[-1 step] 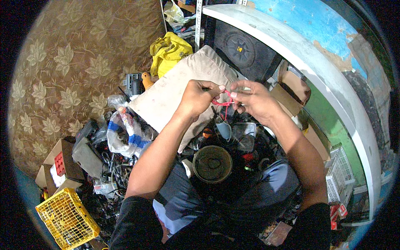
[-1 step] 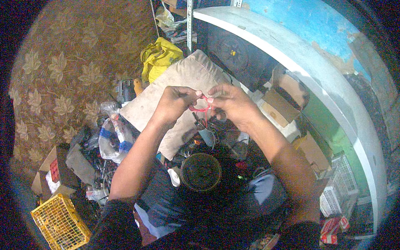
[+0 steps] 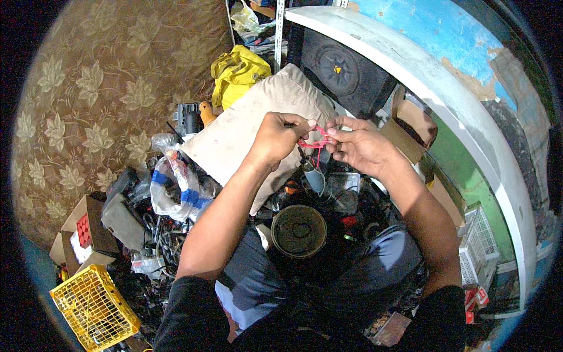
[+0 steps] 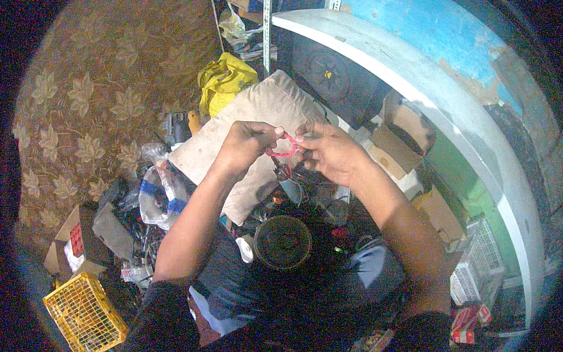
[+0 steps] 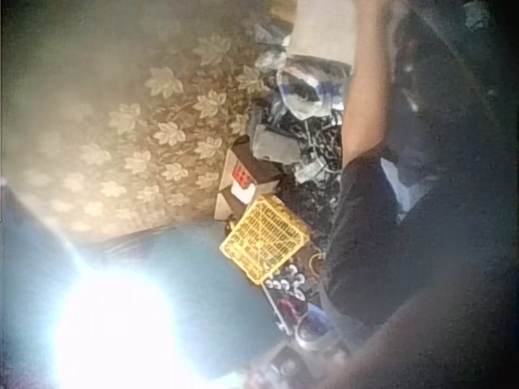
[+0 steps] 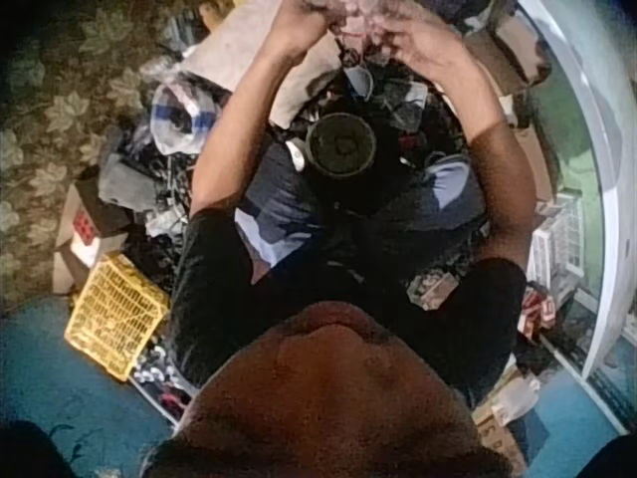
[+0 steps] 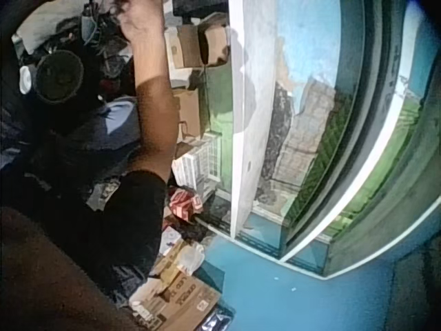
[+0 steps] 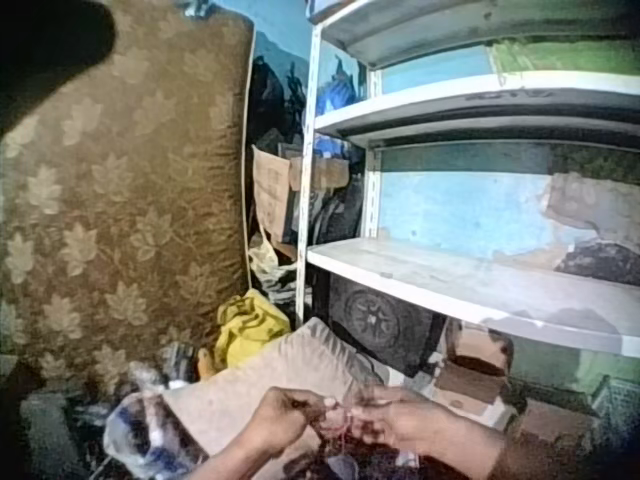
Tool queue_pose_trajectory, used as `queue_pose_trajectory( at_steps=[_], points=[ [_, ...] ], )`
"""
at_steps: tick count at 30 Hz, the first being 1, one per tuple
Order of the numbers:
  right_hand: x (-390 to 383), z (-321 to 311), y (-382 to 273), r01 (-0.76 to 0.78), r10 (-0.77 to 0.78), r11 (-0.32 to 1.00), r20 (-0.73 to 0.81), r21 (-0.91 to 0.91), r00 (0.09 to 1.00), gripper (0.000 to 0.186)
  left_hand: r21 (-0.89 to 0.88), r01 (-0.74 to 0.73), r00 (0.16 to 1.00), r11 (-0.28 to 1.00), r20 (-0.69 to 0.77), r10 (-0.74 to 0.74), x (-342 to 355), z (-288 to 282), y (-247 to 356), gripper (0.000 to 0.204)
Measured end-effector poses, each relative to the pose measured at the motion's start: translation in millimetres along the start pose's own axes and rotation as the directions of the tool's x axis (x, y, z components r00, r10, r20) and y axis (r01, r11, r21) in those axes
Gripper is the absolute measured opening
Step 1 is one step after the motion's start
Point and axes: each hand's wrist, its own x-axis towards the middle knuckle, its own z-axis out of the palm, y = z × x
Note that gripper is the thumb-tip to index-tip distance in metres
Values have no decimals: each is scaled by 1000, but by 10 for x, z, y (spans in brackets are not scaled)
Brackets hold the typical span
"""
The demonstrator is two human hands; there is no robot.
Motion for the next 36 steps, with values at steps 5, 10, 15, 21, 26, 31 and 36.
queue_pose_trajectory(
  at_steps=[5,10,15,21,26,31,36],
  points=[
    [-35,73,-58,-140,146,933,7,332,989,8,16,34,999,999,-12,-33,14,-41,-3,22],
    [-24,-249,-89,52,-84,982,173,179,981,12,127,-48,997,991,-61,56,90,-198,-86,21],
    [-117,-301,-94,181,-178,983,-78,34,981,17,126,54,998,991,-45,-49,32,-200,-143,21],
    [-74,-81,266,-143,128,967,-84,-210,988,52,179,21,990,984,-138,4,64,-82,-117,23],
    [-48,19,367,-17,62,968,174,-251,983,32,261,-70,993,963,-76,93,75,14,-163,25],
    [-57,119,383,-221,223,973,31,-61,974,23,256,-101,994,961,-20,110,65,117,-187,24],
    [-10,119,508,-186,183,979,-46,-81,982,20,230,-88,995,969,-19,95,32,186,-142,23]
  ],
)
